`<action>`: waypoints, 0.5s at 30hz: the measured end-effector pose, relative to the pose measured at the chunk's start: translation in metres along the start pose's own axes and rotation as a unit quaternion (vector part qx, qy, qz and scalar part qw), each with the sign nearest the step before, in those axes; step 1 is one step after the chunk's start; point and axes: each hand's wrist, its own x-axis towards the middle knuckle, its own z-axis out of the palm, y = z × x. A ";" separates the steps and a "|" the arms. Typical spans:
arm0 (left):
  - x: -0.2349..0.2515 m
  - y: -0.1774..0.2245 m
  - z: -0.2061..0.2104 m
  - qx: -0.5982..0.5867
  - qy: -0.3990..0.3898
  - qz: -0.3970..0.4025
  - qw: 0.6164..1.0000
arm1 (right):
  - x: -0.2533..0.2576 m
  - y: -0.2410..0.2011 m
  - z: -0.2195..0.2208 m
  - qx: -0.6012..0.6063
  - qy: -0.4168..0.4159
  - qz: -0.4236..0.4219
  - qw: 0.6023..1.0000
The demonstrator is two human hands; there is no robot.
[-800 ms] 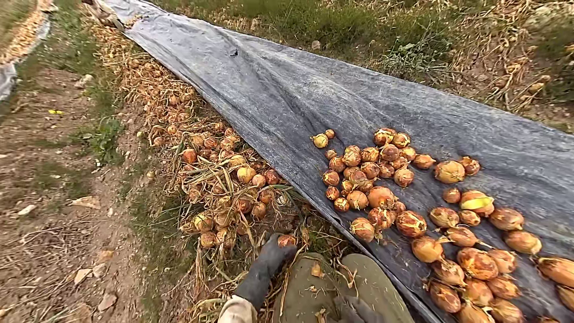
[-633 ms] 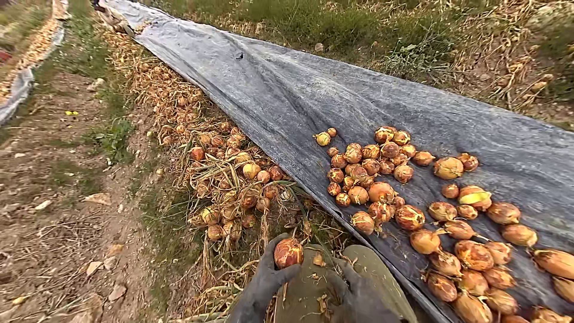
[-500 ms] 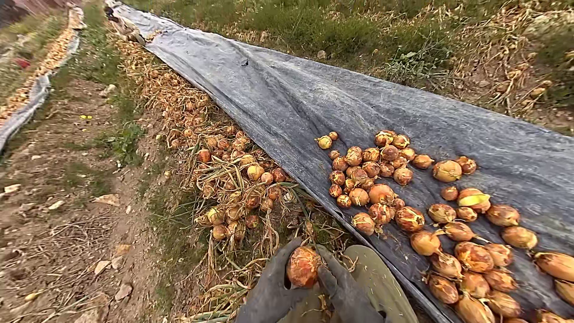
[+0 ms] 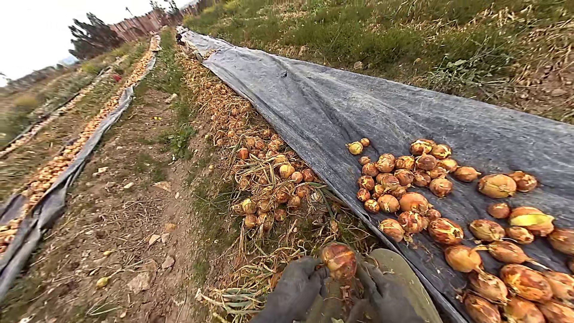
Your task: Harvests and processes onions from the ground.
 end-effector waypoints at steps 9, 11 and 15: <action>0.017 0.063 0.042 0.305 -0.197 0.080 0.928 | -0.021 -0.007 0.012 0.285 -0.018 0.124 0.950; 0.033 0.066 0.032 0.302 -0.180 0.029 0.936 | -0.012 0.007 0.006 0.186 0.013 0.014 0.982; 0.091 0.039 -0.005 0.288 -0.075 -0.142 0.944 | 0.017 0.011 -0.030 -0.048 0.225 -0.207 0.951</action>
